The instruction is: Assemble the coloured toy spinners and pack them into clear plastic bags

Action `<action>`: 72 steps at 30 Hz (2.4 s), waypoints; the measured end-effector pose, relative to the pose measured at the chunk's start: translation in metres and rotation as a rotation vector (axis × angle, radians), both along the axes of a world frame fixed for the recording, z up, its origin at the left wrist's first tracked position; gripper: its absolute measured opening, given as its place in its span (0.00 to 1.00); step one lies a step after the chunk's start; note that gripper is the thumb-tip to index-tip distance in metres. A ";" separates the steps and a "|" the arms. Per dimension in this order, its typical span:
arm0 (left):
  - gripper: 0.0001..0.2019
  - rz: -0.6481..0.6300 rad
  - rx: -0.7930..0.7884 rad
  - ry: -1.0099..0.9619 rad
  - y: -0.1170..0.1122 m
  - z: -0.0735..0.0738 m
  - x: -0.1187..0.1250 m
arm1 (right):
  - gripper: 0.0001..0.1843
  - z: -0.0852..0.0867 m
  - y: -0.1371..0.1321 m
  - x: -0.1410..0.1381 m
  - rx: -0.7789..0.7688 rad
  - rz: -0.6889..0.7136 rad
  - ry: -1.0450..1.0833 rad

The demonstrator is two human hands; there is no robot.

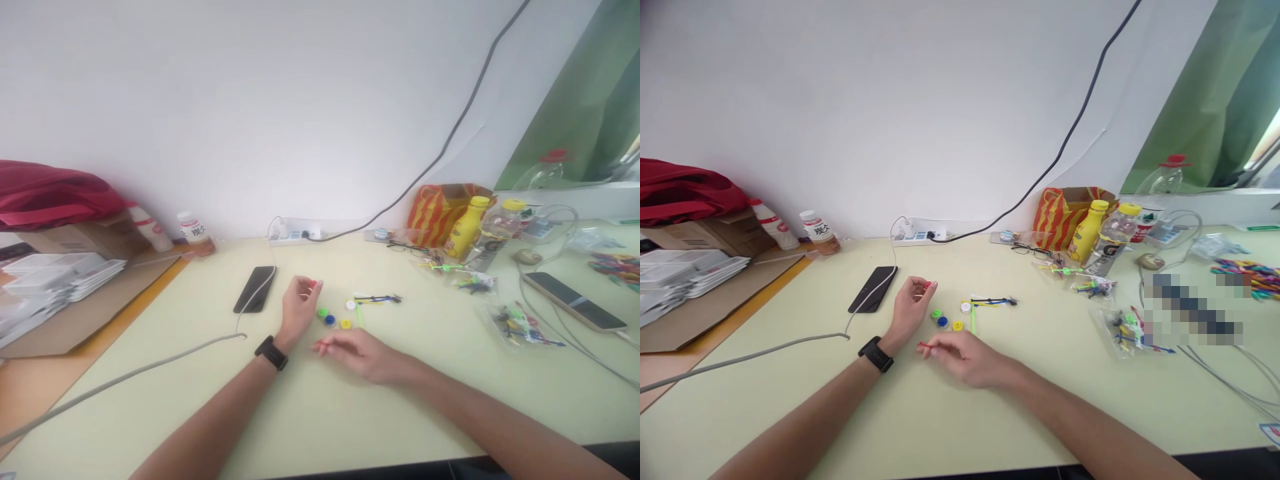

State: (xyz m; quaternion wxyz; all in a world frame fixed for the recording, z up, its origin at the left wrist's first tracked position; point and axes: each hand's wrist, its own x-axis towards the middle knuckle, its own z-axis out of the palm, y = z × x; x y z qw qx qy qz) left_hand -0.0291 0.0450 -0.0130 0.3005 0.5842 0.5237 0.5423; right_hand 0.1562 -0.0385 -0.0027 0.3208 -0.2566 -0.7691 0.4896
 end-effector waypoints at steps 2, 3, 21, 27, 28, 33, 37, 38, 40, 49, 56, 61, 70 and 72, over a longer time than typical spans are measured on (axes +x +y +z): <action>0.17 0.026 -0.029 -0.053 0.004 -0.002 -0.004 | 0.16 0.001 -0.003 -0.006 -0.020 0.028 -0.016; 0.17 0.025 -0.043 -0.067 0.006 -0.003 -0.005 | 0.15 0.002 -0.002 -0.007 -0.022 0.015 -0.017; 0.17 -0.206 -0.152 0.125 -0.013 0.004 -0.002 | 0.16 -0.005 0.047 0.037 0.180 -0.573 -0.069; 0.17 -0.433 -0.218 -0.056 -0.013 0.005 0.005 | 0.12 0.001 0.062 0.088 0.448 -1.055 -0.599; 0.17 -0.429 -0.227 -0.060 -0.014 0.006 0.006 | 0.12 0.000 0.064 0.093 0.434 -1.066 -0.667; 0.17 -0.439 -0.251 -0.072 -0.019 0.006 0.006 | 0.14 -0.006 0.066 0.093 0.298 -0.883 -0.657; 0.15 -0.516 -0.258 -0.071 -0.028 0.008 0.009 | 0.14 -0.001 0.062 0.084 0.324 -0.847 -0.487; 0.16 -0.533 -0.260 -0.078 -0.030 0.009 0.010 | 0.14 0.001 0.061 0.082 0.329 -0.853 -0.440; 0.16 -0.547 -0.267 -0.093 -0.032 0.011 0.013 | 0.15 0.005 0.057 0.078 0.304 -0.850 -0.341; 0.17 -0.562 -0.221 -0.082 -0.031 0.013 0.012 | 0.16 0.008 0.037 0.044 0.189 -0.482 0.020; 0.15 -0.642 -0.176 -0.101 -0.040 0.026 0.018 | 0.12 0.001 0.026 0.030 0.102 -0.412 0.057; 0.13 -0.666 -0.162 -0.092 -0.040 0.023 0.019 | 0.10 0.003 0.024 0.031 0.199 -0.445 0.007; 0.11 -0.551 -0.016 0.055 -0.041 0.018 0.014 | 0.09 -0.002 0.028 0.038 0.250 -0.495 -0.115; 0.10 -0.549 0.030 0.126 -0.041 0.018 0.013 | 0.09 -0.002 0.028 0.038 0.232 -0.482 -0.098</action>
